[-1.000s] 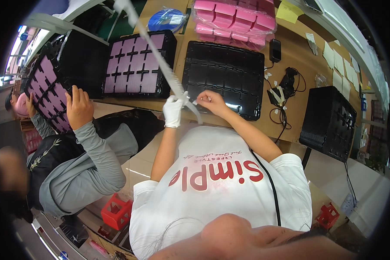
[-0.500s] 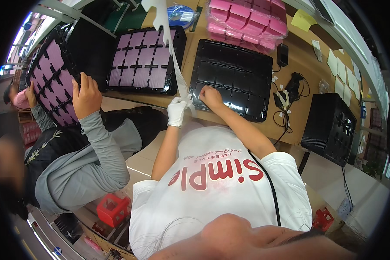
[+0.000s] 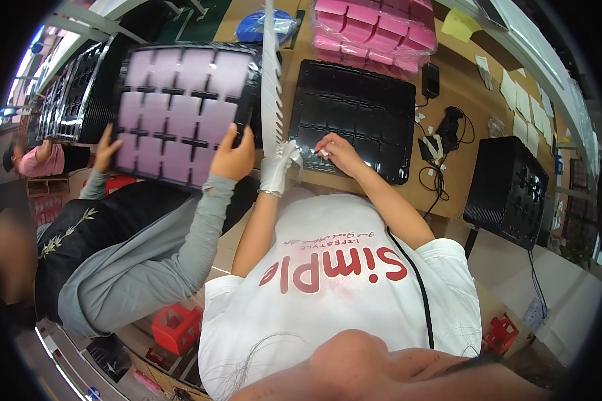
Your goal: The person places pink foam inserts into black plastic trays on a workbench. They repeatedly pick up foam pieces, position them into the tray slots, and press them down to secure them. The person handles the trays and foam inserts by hand, occasionally adjusting the position of the trays on the table.
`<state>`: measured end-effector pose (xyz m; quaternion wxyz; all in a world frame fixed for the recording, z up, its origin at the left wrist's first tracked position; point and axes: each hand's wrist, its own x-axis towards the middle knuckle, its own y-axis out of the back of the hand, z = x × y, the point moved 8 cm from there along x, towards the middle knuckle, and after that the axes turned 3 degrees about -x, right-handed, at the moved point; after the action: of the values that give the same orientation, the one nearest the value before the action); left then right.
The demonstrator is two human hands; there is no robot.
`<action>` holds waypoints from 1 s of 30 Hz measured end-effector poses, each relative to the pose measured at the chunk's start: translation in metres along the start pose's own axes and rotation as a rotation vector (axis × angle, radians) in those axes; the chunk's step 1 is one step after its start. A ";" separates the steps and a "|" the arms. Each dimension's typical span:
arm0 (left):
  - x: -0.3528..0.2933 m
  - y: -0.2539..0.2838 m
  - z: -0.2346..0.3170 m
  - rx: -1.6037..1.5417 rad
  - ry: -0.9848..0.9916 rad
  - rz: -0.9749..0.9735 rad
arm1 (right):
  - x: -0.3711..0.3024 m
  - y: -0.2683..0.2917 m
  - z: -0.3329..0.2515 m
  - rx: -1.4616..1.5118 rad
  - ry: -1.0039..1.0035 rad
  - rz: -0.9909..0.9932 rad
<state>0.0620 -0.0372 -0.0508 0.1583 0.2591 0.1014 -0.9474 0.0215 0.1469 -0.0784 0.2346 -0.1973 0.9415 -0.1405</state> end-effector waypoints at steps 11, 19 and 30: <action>-0.031 -0.066 -0.008 -0.021 0.062 -0.138 | -0.063 -0.007 -0.058 -0.683 0.472 0.309; -0.039 -0.074 -0.005 0.055 0.022 -0.100 | -0.130 0.123 -0.042 -0.633 0.152 0.421; -0.041 -0.077 -0.008 0.163 -0.014 -0.138 | -0.150 0.165 -0.043 -1.138 0.178 0.694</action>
<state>0.0715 0.0465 -0.0274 0.0718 0.2567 0.0406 -0.9630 0.0717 0.3649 -0.0431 0.0473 0.0364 0.8933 0.4455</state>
